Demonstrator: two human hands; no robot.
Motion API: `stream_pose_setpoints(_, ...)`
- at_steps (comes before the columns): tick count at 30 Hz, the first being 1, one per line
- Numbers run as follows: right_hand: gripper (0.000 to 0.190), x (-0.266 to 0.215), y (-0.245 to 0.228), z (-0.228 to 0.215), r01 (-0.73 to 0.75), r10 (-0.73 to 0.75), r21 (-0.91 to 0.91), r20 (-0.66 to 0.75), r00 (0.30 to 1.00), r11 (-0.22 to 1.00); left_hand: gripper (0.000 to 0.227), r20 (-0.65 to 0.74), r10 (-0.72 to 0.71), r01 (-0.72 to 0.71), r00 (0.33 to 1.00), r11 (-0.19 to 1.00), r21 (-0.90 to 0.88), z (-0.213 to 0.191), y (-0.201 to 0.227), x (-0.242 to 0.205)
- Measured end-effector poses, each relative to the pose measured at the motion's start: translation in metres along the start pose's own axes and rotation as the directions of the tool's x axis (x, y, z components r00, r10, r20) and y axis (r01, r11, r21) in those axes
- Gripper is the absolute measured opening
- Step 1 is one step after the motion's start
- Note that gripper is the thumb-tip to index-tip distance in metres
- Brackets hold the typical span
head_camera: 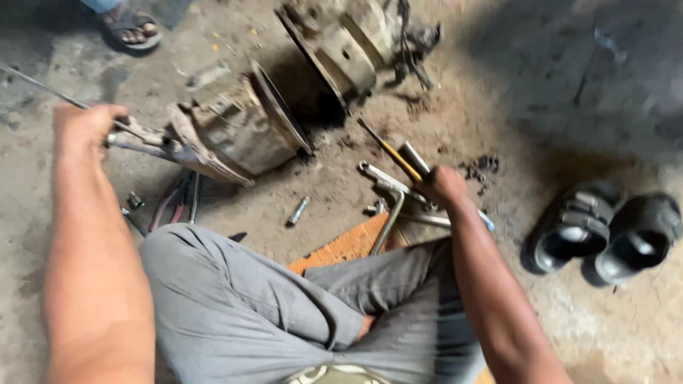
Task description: The person uses a thin metal rod and a cloth to scrape soot and debris from the internal filter of a disassembled catalytic converter or exhaust assembly while sitting on the floor.
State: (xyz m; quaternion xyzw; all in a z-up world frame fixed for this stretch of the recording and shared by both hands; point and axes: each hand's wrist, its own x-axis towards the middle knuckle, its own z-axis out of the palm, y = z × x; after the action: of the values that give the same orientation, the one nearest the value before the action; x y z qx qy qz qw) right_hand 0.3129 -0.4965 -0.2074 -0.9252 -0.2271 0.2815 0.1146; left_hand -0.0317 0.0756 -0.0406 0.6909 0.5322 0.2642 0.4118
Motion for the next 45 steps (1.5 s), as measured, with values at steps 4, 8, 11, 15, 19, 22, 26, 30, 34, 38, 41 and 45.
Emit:
stream_pose_setpoints(4,0.044,0.028,-0.006,0.026,0.072,-0.087,-0.079,-0.194,0.977,0.994,0.026,-0.101,0.006,-0.009,0.995,0.999,-0.034,0.012,0.013,-0.007)
stream_pose_setpoints(8,0.034,0.057,0.002,0.054,0.029,-0.049,-0.109,-0.185,0.981,0.994,0.022,-0.056,-0.065,0.061,0.996,0.995,-0.075,0.004,0.020,-0.027)
stream_pose_setpoints(11,0.025,0.058,-0.002,0.048,0.029,-0.052,-0.123,-0.188,0.981,0.992,0.020,-0.001,-0.096,0.096,0.995,0.995,-0.024,-0.002,0.018,-0.038)
stream_pose_setpoints(15,0.045,0.019,-0.027,0.000,0.082,-0.096,-0.083,-0.185,0.978,0.993,0.028,-0.018,0.057,-0.057,0.998,0.998,-0.003,-0.007,-0.002,-0.034)
stream_pose_setpoints(19,0.061,-0.033,-0.032,-0.049,0.188,-0.201,0.489,-0.027,0.979,0.852,0.028,-0.017,0.082,-0.084,0.996,0.991,-0.103,-0.022,-0.034,-0.040)
stream_pose_setpoints(22,0.043,-0.048,-0.033,-0.069,0.239,-0.514,0.763,0.140,0.847,0.601,0.036,-0.089,0.090,-0.101,0.992,0.987,-0.121,-0.030,-0.042,-0.052)
stream_pose_setpoints(26,0.056,-0.061,-0.046,-0.083,-0.193,-0.772,0.978,0.065,0.632,-0.075,0.033,-0.080,0.074,-0.087,0.994,0.981,-0.174,-0.040,-0.056,-0.059)
stream_pose_setpoints(30,0.035,-0.066,-0.089,-0.068,0.331,-0.497,0.912,-0.175,0.850,0.244,0.033,-0.112,0.065,-0.090,0.992,0.969,-0.229,-0.043,-0.071,-0.056)
stream_pose_setpoints(34,0.025,-0.069,-0.109,-0.057,0.506,-0.224,0.646,-0.470,0.854,0.572,0.032,-0.105,0.103,-0.126,0.989,0.959,-0.254,-0.041,-0.072,-0.053)
stream_pose_setpoints(38,0.032,-0.071,-0.125,-0.048,0.536,-0.161,0.718,-0.525,0.836,0.444,0.033,-0.124,0.134,-0.158,0.983,0.963,-0.218,-0.041,-0.067,-0.075)
stream_pose_setpoints(41,0.039,-0.069,-0.142,-0.025,0.443,-0.117,0.859,-0.427,0.896,0.257,0.035,-0.130,0.170,-0.192,0.977,0.965,-0.182,-0.040,-0.060,-0.090)
stream_pose_setpoints(45,0.032,-0.094,-0.146,-0.009,0.571,-0.224,0.820,-0.553,0.803,0.023,0.035,-0.133,0.195,-0.224,0.972,0.940,-0.258,-0.033,-0.053,-0.103)
